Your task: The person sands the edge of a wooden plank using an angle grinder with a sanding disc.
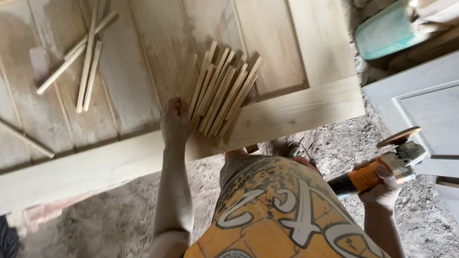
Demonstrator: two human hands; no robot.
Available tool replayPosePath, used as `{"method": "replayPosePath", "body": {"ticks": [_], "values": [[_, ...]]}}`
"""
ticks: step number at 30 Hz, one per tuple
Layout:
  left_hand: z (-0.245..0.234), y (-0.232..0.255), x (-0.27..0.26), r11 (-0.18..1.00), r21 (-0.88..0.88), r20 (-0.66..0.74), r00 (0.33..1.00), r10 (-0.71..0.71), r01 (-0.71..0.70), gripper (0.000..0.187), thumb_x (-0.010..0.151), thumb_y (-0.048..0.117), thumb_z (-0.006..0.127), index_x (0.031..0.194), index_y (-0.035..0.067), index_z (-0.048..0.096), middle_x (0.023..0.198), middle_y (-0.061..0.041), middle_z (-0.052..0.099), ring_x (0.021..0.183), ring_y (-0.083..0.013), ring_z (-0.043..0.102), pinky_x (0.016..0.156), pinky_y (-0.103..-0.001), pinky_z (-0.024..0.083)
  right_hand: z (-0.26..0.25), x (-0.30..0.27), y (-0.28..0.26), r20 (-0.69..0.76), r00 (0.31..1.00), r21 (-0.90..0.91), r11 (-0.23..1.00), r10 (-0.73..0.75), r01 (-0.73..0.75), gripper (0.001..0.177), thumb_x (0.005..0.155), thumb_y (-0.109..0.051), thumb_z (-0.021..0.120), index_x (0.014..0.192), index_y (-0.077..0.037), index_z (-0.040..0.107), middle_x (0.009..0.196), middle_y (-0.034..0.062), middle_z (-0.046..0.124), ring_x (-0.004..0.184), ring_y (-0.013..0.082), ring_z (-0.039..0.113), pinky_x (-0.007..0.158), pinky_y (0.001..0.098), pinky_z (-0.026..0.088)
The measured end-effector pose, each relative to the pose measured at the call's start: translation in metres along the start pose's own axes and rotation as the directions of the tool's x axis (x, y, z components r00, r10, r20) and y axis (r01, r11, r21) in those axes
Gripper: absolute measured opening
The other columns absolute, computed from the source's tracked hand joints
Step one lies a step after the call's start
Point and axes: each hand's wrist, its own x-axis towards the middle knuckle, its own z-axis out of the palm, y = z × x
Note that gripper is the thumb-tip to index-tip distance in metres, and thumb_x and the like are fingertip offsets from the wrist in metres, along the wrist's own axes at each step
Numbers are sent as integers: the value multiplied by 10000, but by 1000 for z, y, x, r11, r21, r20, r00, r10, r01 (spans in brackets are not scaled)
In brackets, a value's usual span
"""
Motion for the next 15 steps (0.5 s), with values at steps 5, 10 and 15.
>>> {"method": "replayPosePath", "body": {"ticks": [5, 10, 15], "values": [[44, 76, -41, 1000, -25, 371, 929, 23, -15, 460, 938, 385, 679, 1316, 132, 607, 876, -148, 730, 786, -298, 695, 727, -444, 571, -10, 23, -12, 20, 999, -81, 996, 42, -40, 350, 814, -180, 782, 1100, -81, 605, 906, 101, 699, 841, 277, 715, 835, 440, 623], [161, 141, -98, 916, -211, 459, 792, 402, -342, 260, 953, 218, 619, 1167, 86, 686, 1024, -216, 731, 930, -424, 709, 830, -530, 539, -39, 69, -26, 142, 988, -67, 996, 63, -54, 361, 821, -167, 789, 1127, -77, 619, 929, 109, 720, 859, 285, 718, 817, 446, 616], [259, 190, -142, 875, -250, 374, 792, 482, -414, 303, 961, 174, 586, 1244, 95, 661, 1073, -247, 713, 986, -463, 680, 867, -558, 527, -83, 131, -64, 197, 974, -40, 994, 109, -104, 343, 827, -152, 783, 1130, -62, 647, 932, 108, 731, 880, 285, 732, 805, 429, 625]]}}
